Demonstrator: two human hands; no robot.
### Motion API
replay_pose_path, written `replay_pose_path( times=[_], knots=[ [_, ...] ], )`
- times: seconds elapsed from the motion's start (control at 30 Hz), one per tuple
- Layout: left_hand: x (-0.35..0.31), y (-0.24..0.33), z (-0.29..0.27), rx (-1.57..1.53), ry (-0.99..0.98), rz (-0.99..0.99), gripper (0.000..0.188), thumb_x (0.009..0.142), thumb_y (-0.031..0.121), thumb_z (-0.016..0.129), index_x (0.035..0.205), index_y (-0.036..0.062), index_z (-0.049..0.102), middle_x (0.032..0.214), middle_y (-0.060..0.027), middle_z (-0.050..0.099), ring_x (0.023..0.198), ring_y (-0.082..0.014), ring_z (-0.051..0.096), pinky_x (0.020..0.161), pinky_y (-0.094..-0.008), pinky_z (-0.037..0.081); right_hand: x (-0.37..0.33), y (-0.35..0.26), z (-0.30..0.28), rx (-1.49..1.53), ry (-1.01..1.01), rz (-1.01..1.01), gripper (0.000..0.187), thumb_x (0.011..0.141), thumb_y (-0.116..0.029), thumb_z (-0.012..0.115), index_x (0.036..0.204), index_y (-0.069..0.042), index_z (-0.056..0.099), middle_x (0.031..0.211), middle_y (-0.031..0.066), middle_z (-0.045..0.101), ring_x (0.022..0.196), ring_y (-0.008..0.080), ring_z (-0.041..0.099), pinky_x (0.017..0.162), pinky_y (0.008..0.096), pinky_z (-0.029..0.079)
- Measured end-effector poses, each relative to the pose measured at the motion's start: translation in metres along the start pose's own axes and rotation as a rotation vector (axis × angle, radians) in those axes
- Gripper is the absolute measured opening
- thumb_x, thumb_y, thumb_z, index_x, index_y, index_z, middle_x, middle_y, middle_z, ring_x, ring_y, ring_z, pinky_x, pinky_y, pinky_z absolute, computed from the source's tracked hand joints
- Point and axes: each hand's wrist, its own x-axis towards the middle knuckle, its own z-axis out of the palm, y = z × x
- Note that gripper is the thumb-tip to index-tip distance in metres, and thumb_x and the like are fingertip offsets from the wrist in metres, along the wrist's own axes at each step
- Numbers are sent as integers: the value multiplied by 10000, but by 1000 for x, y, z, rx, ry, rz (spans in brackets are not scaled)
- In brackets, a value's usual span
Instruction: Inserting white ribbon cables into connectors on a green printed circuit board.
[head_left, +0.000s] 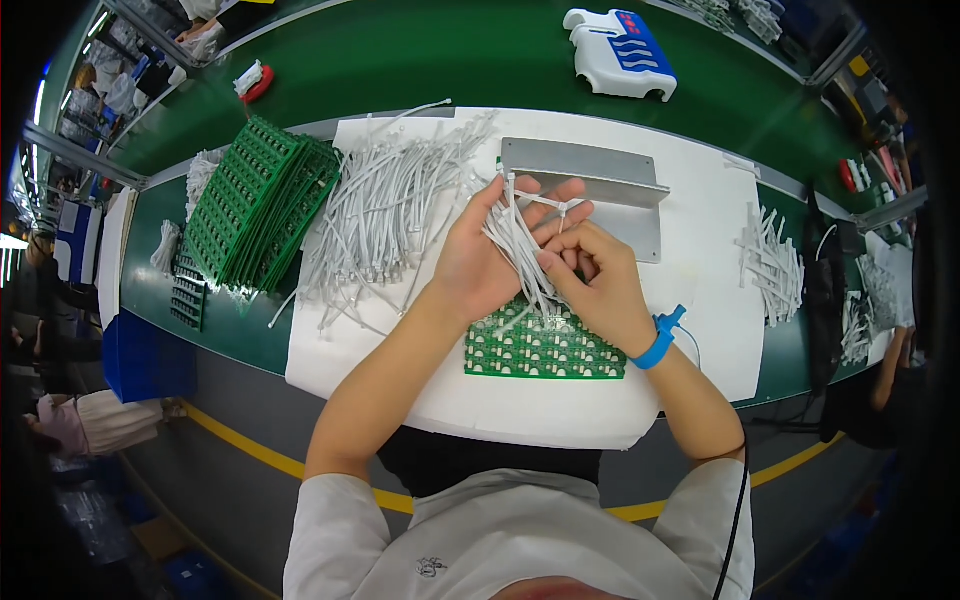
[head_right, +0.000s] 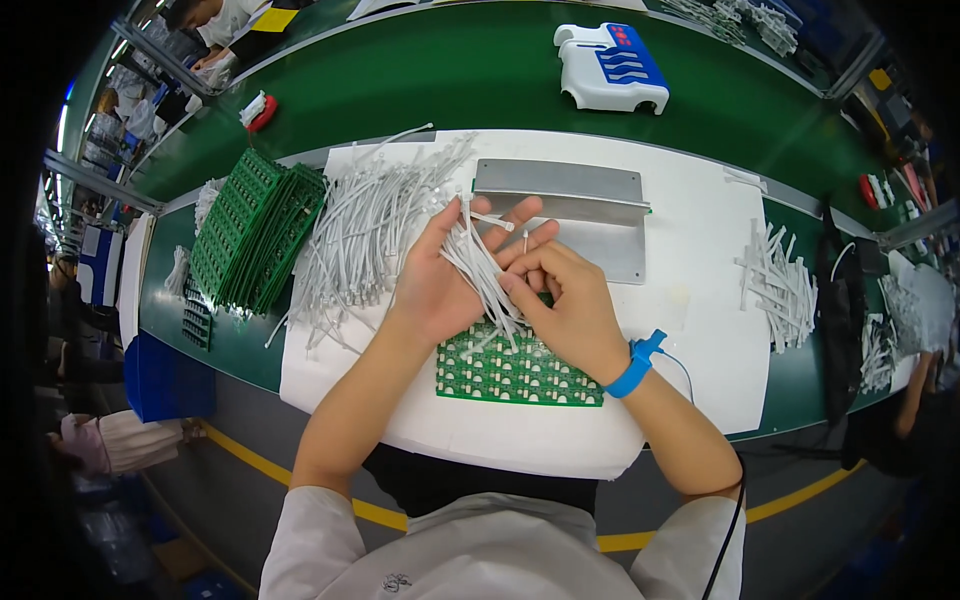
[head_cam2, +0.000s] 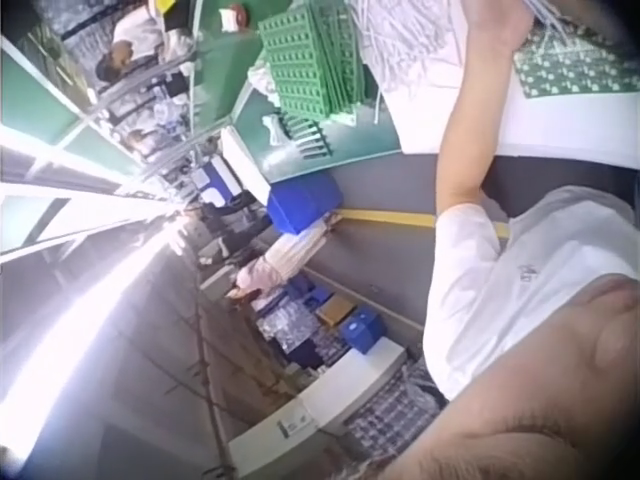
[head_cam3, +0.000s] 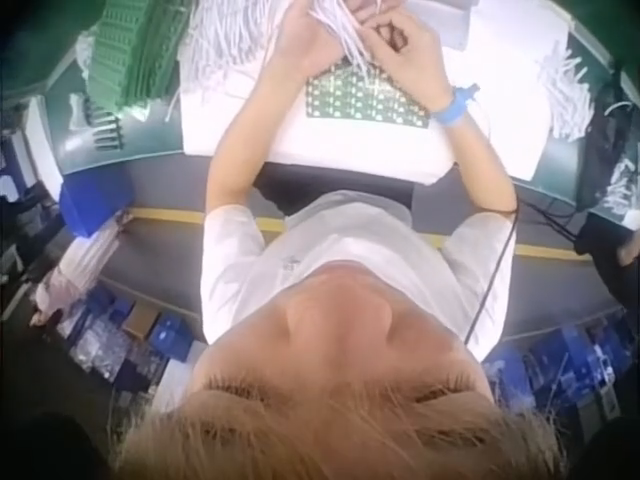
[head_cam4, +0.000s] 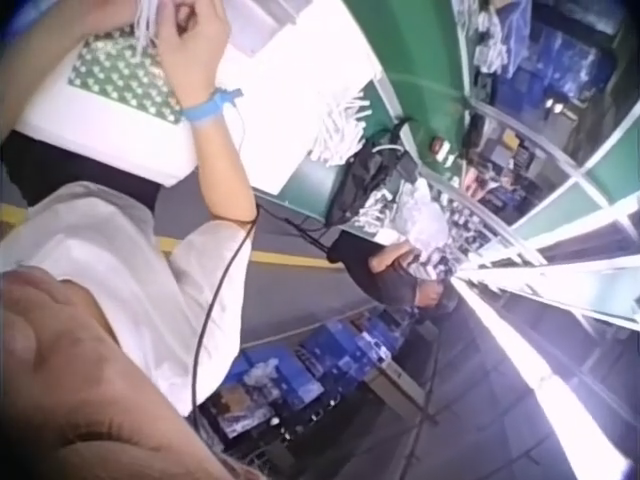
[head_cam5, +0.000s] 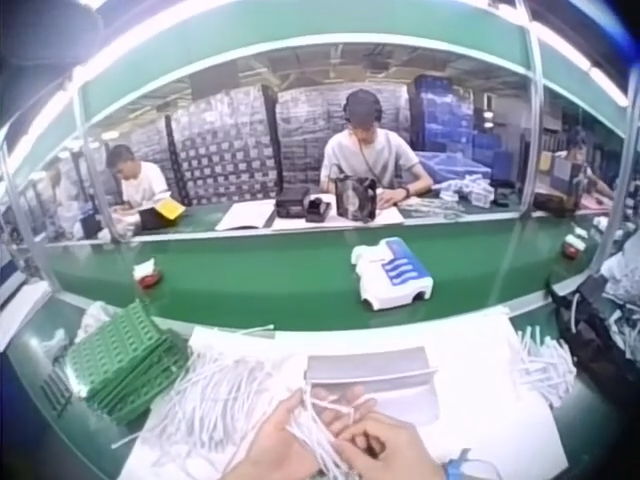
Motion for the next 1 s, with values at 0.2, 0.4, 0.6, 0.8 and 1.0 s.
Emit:
replay_pose_path(
  times=[0.2, 0.4, 0.6, 0.8, 1.0],
  knots=[
    [1, 0, 0, 45, -36, 28, 375, 1119, 416, 344, 968, 153, 564, 1508, -171, 495, 1476, -425, 360, 1170, -601, 361, 1, -2, -9, 25, -52, 75, 114, 901, -79, 750, 924, 2, 673, 810, 45, 582, 626, 106, 465, 557, 275, 379],
    [1, 2, -7, 61, -78, 35, 400, 1120, 446, 327, 916, 170, 534, 1488, -138, 521, 1467, -411, 379, 1171, -584, 361, 2, 9, -7, -204, 105, -199, 141, 977, -99, 666, 947, -3, 567, 827, 109, 587, 620, 251, 546, 586, 350, 453],
    [0, 1, 2, 54, 32, 31, 394, 1120, 453, 321, 943, 175, 538, 1471, -133, 529, 1463, -404, 386, 1179, -590, 350, -1, 3, -13, -179, 126, -11, 116, 993, -82, 622, 980, -34, 518, 881, 132, 633, 759, 335, 649, 639, 396, 496],
    [2, -1, -6, 65, 61, 58, 384, 1112, 475, 331, 976, 186, 544, 1413, -111, 559, 1417, -371, 441, 1179, -584, 357, 6, 8, -19, -438, 191, -267, 113, 956, -63, 661, 1059, -41, 620, 859, 116, 650, 790, 313, 659, 642, 390, 499],
    [1, -1, -10, 89, 131, 95, 405, 1104, 511, 334, 968, 184, 530, 1295, -90, 616, 1279, -294, 563, 1085, -487, 460, 12, 4, -38, -446, 242, -392, 163, 926, -37, 698, 1088, -30, 687, 893, 100, 671, 782, 252, 626, 644, 329, 493]
  ],
)
